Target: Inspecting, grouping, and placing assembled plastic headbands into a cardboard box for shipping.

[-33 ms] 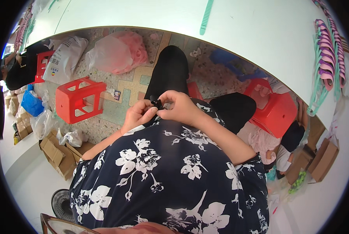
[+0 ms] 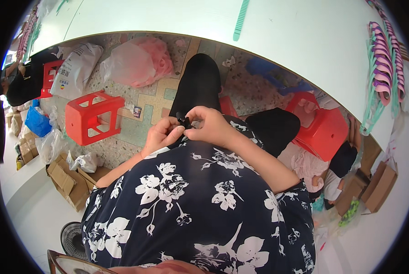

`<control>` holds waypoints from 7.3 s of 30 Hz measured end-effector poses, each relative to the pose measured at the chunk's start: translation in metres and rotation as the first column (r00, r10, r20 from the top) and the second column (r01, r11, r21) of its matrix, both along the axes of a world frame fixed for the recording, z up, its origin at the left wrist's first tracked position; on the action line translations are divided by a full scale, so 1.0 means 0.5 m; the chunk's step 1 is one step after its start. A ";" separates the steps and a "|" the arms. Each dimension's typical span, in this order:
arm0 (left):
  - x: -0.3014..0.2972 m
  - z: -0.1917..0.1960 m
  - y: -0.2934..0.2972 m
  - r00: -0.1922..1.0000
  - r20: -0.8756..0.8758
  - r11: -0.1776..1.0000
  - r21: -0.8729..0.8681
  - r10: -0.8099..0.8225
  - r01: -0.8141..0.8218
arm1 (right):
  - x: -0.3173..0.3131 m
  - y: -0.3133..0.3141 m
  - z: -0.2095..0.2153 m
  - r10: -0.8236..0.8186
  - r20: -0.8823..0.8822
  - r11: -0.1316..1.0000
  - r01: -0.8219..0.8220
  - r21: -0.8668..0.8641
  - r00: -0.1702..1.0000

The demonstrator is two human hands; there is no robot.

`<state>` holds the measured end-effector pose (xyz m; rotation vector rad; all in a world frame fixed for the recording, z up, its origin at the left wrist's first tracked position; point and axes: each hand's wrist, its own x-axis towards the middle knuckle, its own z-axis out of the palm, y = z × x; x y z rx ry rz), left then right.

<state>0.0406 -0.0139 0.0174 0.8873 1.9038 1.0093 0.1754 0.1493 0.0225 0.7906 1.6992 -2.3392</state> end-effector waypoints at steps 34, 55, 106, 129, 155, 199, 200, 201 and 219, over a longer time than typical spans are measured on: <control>0.012 0.014 0.009 0.995 0.096 0.999 -0.051 -0.008 0.013 | 0.030 -0.022 -0.049 -0.148 -0.172 0.929 0.078 -0.363 0.974; 0.032 0.005 -0.001 0.993 0.114 0.999 -0.032 -0.014 0.018 | 0.045 -0.020 -0.046 -0.278 0.092 0.736 0.273 -0.620 0.956; 0.048 0.053 0.184 0.764 0.642 0.901 -0.293 -0.062 0.319 | 0.052 0.004 -0.024 -0.650 0.107 0.750 0.658 -0.067 0.752; 0.084 0.024 0.175 0.810 0.573 0.928 -0.356 0.124 0.111 | 0.207 -0.039 0.032 -0.191 -0.011 0.538 0.114 0.836 0.981; 0.070 0.011 0.173 0.843 0.504 0.960 -0.091 -0.186 0.266 | 0.212 -0.021 0.025 -0.223 -0.209 0.803 0.301 0.514 0.952; 0.111 -0.111 0.491 0.186 0.596 0.224 -0.011 -0.781 0.975 | 0.643 -0.056 -0.094 -0.583 0.571 0.802 0.524 0.287 0.579; 0.110 -0.094 0.497 0.198 0.604 0.240 -0.013 -0.772 0.971 | 0.641 -0.047 -0.075 -0.580 0.588 0.799 0.534 0.276 0.564; 0.111 -0.079 0.498 0.216 0.612 0.261 -0.015 -0.761 0.965 | 0.640 -0.038 -0.058 -0.575 0.604 0.798 0.541 0.267 0.551; 0.065 0.224 0.485 0.503 0.638 0.501 -0.205 -0.583 0.841 | 0.618 0.034 0.231 -0.639 0.547 0.757 0.569 0.322 0.541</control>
